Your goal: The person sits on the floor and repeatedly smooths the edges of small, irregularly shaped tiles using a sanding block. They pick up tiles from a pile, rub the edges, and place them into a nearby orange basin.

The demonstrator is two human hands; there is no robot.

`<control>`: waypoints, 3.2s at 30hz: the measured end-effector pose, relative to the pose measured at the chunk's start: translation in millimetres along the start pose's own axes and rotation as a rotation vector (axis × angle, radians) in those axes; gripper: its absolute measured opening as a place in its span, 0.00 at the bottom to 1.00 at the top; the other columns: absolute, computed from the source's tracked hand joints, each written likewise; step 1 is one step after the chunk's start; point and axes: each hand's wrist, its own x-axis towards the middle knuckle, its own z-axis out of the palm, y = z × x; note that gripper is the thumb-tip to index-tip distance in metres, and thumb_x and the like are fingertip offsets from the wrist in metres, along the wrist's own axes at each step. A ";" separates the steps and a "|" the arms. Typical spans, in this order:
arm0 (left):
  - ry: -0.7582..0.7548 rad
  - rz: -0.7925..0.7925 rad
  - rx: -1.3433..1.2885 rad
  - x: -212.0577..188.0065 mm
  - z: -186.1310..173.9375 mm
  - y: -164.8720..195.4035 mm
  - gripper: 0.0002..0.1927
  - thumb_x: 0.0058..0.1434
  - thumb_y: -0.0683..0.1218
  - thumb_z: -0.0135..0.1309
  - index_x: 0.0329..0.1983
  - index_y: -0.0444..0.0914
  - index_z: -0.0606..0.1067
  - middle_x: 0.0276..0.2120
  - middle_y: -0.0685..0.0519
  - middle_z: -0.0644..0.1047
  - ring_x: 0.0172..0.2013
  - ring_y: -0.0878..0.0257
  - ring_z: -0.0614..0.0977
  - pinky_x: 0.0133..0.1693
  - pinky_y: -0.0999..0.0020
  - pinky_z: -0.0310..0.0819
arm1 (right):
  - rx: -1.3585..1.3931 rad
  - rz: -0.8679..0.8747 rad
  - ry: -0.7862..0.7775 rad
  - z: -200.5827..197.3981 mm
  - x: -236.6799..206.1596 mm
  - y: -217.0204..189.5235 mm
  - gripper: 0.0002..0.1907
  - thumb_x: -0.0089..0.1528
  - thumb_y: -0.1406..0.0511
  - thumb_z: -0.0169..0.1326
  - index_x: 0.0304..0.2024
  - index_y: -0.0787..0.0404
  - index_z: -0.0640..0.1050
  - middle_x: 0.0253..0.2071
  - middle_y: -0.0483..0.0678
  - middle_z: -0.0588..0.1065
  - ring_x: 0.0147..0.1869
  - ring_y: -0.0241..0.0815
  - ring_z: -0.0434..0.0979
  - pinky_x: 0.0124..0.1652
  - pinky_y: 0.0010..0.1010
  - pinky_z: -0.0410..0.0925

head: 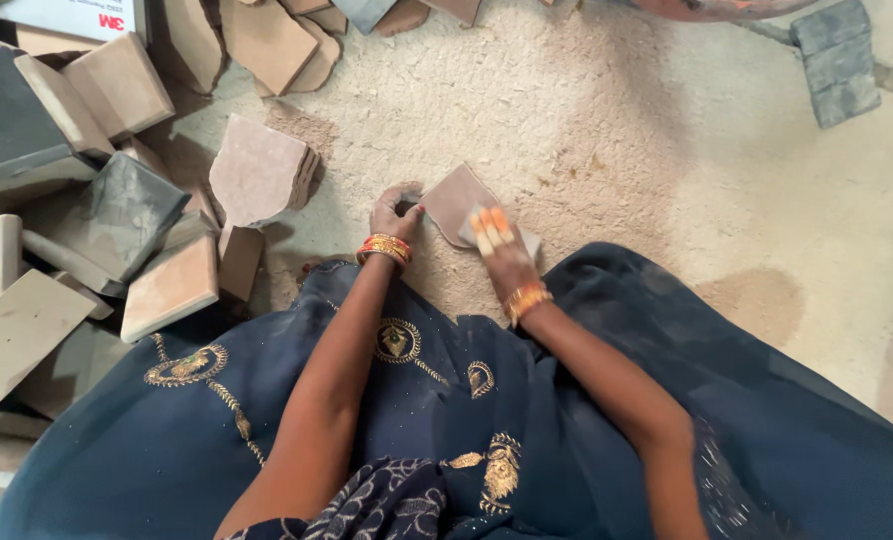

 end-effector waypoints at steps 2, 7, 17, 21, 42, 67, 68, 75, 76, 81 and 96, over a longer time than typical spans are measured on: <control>0.018 0.000 0.016 1.6 0.5 -0.5 0.17 0.53 0.41 0.66 0.48 0.42 0.83 0.44 0.52 0.84 0.43 0.63 0.85 0.48 0.68 0.79 | 0.112 0.013 0.080 -0.4 -19.5 -3.7 0.34 0.63 0.75 0.46 0.72 0.60 0.61 0.73 0.56 0.63 0.79 0.52 0.61 0.75 0.43 0.52; 0.006 0.051 0.040 4.7 1.8 -2.5 0.15 0.53 0.40 0.66 0.46 0.39 0.83 0.47 0.51 0.84 0.44 0.62 0.86 0.49 0.68 0.79 | 0.086 0.333 -0.359 9.5 42.8 3.9 0.32 0.67 0.74 0.40 0.74 0.56 0.61 0.71 0.53 0.66 0.75 0.47 0.66 0.77 0.40 0.52; 0.015 0.015 0.163 4.9 1.0 -2.4 0.14 0.53 0.41 0.67 0.44 0.39 0.83 0.45 0.49 0.82 0.43 0.61 0.84 0.48 0.67 0.78 | 0.162 -0.116 0.087 27.5 -4.8 -27.6 0.29 0.62 0.72 0.45 0.67 0.66 0.68 0.61 0.60 0.73 0.69 0.55 0.71 0.72 0.46 0.57; 0.000 -0.029 0.102 5.0 0.0 -7.2 0.15 0.53 0.42 0.66 0.45 0.40 0.83 0.46 0.50 0.83 0.43 0.60 0.85 0.48 0.67 0.79 | 0.177 -0.037 -0.069 41.0 -39.1 11.8 0.21 0.63 0.72 0.47 0.58 0.62 0.77 0.40 0.58 0.79 0.49 0.54 0.81 0.69 0.45 0.62; -0.045 -0.085 0.055 13.1 4.1 -16.2 0.13 0.52 0.44 0.68 0.42 0.39 0.84 0.41 0.51 0.85 0.41 0.64 0.86 0.47 0.68 0.81 | 0.105 0.248 -0.409 50.6 -42.6 -1.4 0.10 0.68 0.68 0.47 0.46 0.60 0.80 0.48 0.55 0.78 0.60 0.54 0.78 0.65 0.41 0.69; -0.156 -0.141 0.021 22.7 -3.4 4.9 0.12 0.52 0.41 0.64 0.41 0.39 0.84 0.40 0.53 0.84 0.38 0.65 0.85 0.41 0.70 0.80 | 0.149 -0.047 0.153 26.4 10.4 8.0 0.31 0.60 0.72 0.46 0.69 0.63 0.69 0.69 0.58 0.70 0.76 0.56 0.66 0.73 0.40 0.57; -0.160 -0.127 0.034 22.9 -6.5 5.8 0.12 0.52 0.41 0.63 0.41 0.39 0.84 0.40 0.53 0.84 0.38 0.66 0.85 0.41 0.71 0.79 | 0.160 -0.016 0.147 21.6 28.2 6.7 0.32 0.59 0.73 0.45 0.68 0.63 0.70 0.70 0.58 0.69 0.76 0.56 0.65 0.72 0.39 0.57; -0.177 -0.250 -0.130 20.4 -18.7 6.1 0.15 0.68 0.53 0.58 0.41 0.36 0.82 0.32 0.55 0.79 0.29 0.67 0.78 0.30 0.70 0.72 | 0.028 0.064 0.064 15.5 91.7 -38.3 0.26 0.66 0.63 0.44 0.66 0.63 0.70 0.68 0.55 0.69 0.75 0.50 0.63 0.73 0.43 0.53; -0.172 -0.290 -0.141 20.7 -19.2 6.7 0.16 0.69 0.54 0.56 0.41 0.35 0.81 0.30 0.55 0.78 0.28 0.66 0.76 0.29 0.69 0.71 | -0.014 -0.004 0.191 18.2 81.4 -45.5 0.26 0.65 0.69 0.44 0.68 0.61 0.70 0.69 0.53 0.70 0.76 0.48 0.64 0.74 0.43 0.54; -0.230 -0.332 -0.212 27.2 -18.6 14.1 0.16 0.67 0.57 0.57 0.39 0.39 0.81 0.29 0.56 0.78 0.28 0.67 0.75 0.30 0.69 0.69 | 0.113 -0.095 0.202 21.6 0.1 -35.1 0.31 0.61 0.68 0.46 0.68 0.64 0.69 0.69 0.57 0.68 0.75 0.52 0.65 0.72 0.44 0.56; -0.341 -0.468 -0.021 35.4 10.9 43.1 0.23 0.63 0.55 0.62 0.47 0.33 0.74 0.32 0.46 0.76 0.30 0.56 0.79 0.36 0.53 0.79 | 0.106 0.093 0.444 -7.4 85.5 22.9 0.25 0.60 0.68 0.42 0.59 0.61 0.76 0.59 0.57 0.77 0.64 0.53 0.75 0.64 0.41 0.56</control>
